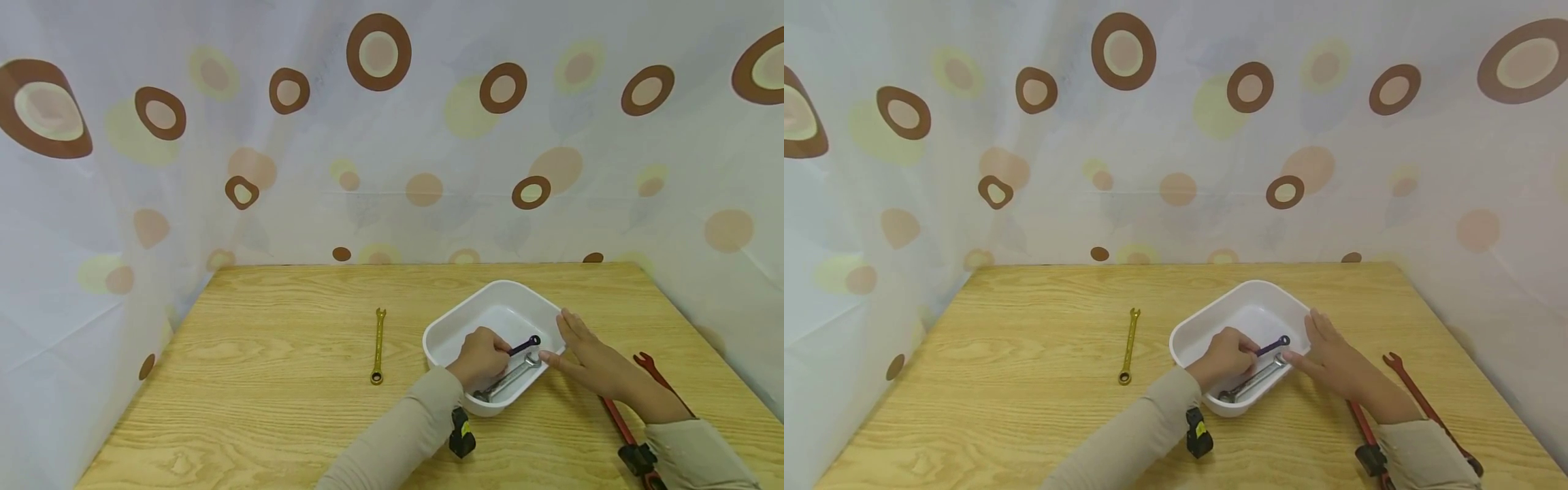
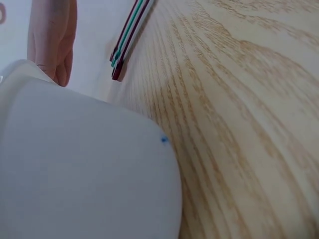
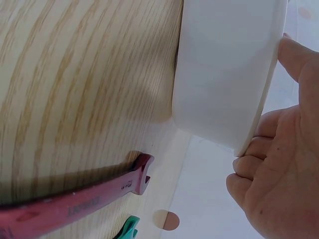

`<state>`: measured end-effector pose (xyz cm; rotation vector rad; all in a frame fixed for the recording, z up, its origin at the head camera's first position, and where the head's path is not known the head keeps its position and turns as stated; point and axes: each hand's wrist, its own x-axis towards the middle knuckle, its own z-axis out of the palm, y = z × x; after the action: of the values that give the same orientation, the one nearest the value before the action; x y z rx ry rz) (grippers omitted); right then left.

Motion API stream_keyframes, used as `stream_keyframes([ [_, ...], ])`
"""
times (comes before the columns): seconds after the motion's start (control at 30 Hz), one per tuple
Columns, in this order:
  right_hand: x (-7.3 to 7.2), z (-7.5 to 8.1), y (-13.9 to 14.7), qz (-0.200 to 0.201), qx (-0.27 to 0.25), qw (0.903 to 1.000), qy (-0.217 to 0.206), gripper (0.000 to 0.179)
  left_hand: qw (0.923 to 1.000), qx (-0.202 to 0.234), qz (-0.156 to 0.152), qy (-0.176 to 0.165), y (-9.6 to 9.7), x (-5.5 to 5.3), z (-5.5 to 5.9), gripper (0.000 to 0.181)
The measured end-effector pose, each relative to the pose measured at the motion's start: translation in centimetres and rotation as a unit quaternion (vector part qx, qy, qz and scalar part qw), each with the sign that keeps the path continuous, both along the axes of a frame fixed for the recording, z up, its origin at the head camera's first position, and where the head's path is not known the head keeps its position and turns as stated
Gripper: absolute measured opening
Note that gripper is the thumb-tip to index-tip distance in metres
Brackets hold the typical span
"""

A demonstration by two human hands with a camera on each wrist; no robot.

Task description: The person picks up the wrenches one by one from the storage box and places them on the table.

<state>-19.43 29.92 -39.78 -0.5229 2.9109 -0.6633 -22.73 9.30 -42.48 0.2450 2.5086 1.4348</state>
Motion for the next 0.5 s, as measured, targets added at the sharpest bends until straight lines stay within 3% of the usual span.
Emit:
stream_keyframes([
  [0.23, 0.01, 0.01, -0.04, -0.003, 0.001, 1.0000, 0.001, 0.088, 0.9987, 0.036, 0.022, -0.029, 0.34, -0.24, 0.02, 0.023],
  [0.5, -0.18, -0.10, 0.01, -0.006, 0.013, 0.9999, 0.000, 0.090, 0.9914, 0.098, 0.051, -0.071, 0.83, -0.60, -0.20, 0.014],
])
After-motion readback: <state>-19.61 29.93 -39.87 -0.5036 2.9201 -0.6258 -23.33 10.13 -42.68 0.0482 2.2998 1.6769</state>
